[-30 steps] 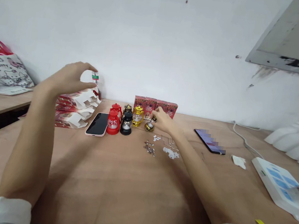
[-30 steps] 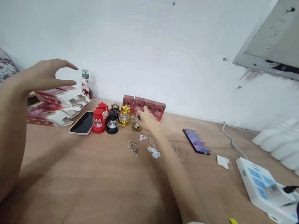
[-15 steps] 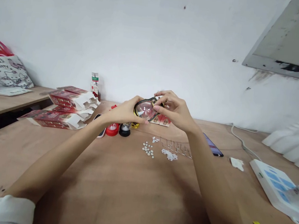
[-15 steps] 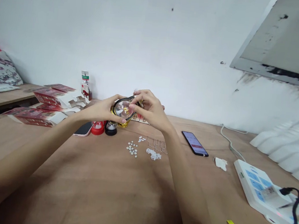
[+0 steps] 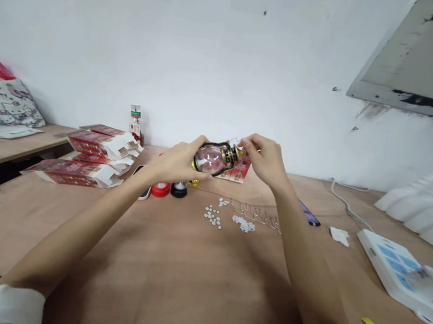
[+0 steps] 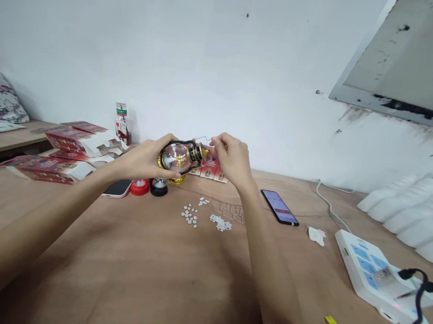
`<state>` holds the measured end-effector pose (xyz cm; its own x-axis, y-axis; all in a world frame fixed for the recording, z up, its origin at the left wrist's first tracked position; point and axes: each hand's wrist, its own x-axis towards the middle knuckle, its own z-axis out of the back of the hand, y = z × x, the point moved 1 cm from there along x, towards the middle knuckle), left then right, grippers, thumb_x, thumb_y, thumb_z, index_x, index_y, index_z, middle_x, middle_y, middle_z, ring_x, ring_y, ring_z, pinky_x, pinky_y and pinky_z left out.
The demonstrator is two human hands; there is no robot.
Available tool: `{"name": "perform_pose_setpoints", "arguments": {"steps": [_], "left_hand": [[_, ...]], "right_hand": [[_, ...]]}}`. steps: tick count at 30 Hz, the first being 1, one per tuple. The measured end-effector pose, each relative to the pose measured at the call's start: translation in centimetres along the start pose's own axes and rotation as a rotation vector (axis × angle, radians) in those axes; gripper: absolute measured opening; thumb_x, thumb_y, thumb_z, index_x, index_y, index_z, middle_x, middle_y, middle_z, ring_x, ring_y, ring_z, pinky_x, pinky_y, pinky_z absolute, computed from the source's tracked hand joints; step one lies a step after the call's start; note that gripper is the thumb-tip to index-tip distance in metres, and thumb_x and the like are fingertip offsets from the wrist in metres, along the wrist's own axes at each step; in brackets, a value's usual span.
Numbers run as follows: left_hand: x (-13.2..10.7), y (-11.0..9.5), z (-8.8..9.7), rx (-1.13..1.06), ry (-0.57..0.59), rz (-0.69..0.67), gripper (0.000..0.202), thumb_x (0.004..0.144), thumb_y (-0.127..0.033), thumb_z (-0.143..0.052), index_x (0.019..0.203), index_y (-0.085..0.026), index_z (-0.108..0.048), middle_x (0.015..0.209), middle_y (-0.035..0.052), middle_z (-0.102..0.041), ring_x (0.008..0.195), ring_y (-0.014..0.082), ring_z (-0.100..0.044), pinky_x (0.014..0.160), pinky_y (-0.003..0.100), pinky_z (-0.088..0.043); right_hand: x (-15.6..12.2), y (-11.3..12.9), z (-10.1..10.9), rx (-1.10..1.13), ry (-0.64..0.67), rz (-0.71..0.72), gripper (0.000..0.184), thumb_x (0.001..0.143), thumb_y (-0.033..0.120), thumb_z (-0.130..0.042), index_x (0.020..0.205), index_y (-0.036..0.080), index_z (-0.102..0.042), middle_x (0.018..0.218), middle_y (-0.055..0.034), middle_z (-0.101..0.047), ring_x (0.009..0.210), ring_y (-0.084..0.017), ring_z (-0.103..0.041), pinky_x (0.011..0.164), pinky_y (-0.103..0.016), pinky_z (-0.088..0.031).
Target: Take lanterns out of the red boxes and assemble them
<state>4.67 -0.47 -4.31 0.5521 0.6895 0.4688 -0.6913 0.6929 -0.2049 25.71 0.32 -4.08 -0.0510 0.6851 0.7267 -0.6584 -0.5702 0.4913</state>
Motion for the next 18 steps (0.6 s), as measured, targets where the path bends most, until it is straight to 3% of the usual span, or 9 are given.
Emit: {"name": "perform_pose_setpoints", "arguments": {"steps": [4,9,14,18], "left_hand": [[-0.1,-0.6,-0.1,0.063,0.047,-0.014,0.059,0.065,-0.046,-0.064,0.114,-0.019,-0.043,0.086,0.0074,-0.063,0.069,0.0228,-0.060,0.055,0.028,-0.038],[-0.2,-0.7,0.1,0.036,0.033,-0.016,0.059,0.066,-0.046,-0.063,0.114,-0.021,-0.042,0.088,0.0073,-0.064,0.071,0.0232,-0.061,0.057,0.029,-0.039],[-0.3,-0.7,0.4,0.037,0.016,-0.026,0.054,0.066,-0.044,-0.063,0.110,-0.022,-0.043,0.086,0.0065,-0.064,0.070,0.0231,-0.061,0.056,0.029,-0.040],[-0.3,-0.7,0.3,0.063,-0.014,-0.012,0.052,0.068,-0.044,-0.061,0.111,-0.023,-0.041,0.086,0.0064,-0.064,0.070,0.0233,-0.061,0.056,0.029,-0.040]], "right_hand": [[-0.1,0.2,-0.6,0.104,0.300,-0.024,0.024,0.081,0.036,-0.046,0.067,0.018,-0.055,0.065,-0.0010,-0.056,0.066,-0.015,-0.050,0.064,-0.030,-0.039],[-0.4,0.7,-1.2,0.395,0.354,-0.116,0.027,0.082,0.044,-0.047,0.080,0.019,-0.057,0.084,-0.0037,-0.060,0.079,-0.016,-0.054,0.072,-0.032,-0.044],[-0.6,0.7,-1.4,0.547,0.442,-0.269,0.059,0.077,0.072,-0.037,0.089,0.019,-0.060,0.086,-0.0078,-0.062,0.077,-0.019,-0.057,0.070,-0.035,-0.049],[-0.7,1.1,-1.2,0.557,0.494,-0.234,0.076,0.074,0.080,-0.023,0.099,0.018,-0.059,0.086,-0.0096,-0.063,0.078,-0.020,-0.058,0.071,-0.036,-0.051]]}}
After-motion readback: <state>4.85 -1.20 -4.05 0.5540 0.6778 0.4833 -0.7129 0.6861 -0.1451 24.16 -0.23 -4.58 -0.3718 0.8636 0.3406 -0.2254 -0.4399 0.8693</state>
